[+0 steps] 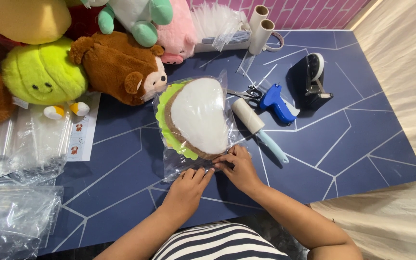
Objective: The person cleans a plushie toy using a lint roller, attaches a tag using a plastic fastener and a tagging gun, and places the toy inside a clear plastic bag.
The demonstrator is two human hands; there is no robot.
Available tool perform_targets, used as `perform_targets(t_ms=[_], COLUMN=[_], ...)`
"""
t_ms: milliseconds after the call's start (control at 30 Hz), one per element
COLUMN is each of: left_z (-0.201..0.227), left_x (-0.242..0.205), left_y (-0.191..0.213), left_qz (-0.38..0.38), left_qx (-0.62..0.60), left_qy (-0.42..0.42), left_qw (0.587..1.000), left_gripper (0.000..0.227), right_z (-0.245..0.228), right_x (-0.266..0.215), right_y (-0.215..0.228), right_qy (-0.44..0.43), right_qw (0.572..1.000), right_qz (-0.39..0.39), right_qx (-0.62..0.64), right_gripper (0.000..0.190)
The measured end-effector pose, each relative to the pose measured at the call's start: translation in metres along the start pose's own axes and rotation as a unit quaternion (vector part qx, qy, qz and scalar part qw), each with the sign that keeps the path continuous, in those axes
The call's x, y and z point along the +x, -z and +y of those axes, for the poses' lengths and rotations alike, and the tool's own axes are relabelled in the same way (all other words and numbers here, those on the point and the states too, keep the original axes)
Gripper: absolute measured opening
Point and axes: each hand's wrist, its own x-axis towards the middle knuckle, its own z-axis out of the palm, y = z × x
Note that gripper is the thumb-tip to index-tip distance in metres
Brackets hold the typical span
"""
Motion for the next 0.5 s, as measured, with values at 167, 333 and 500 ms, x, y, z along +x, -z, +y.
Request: perform_targets(t_ms=[167,333,500], left_z=[0.000,0.001,0.002], left_x=[-0.001,0.000,0.003], left_y=[-0.004,-0.007,0.001], left_qz=[-0.003,0.023,-0.003], left_qx=[-0.011,-0.028,0.020], left_qy=[0.001,0.012,0.006], left_qw=[1.000,0.999,1.000], left_gripper=[0.065,0.060,0.054], right_z=[-0.004,-0.005,-0.005], right_x=[-0.001,-0.002,-0.005], right_y=[0.001,0.002,0.003], right_qy=[0.030,0.033,0.084], right_qw=[0.999,0.999,0.995], right_qz=[0.015,0.008,0.038], right_qx=[-0.012,-0.031,-0.031], right_gripper=[0.010,0.013,0.019])
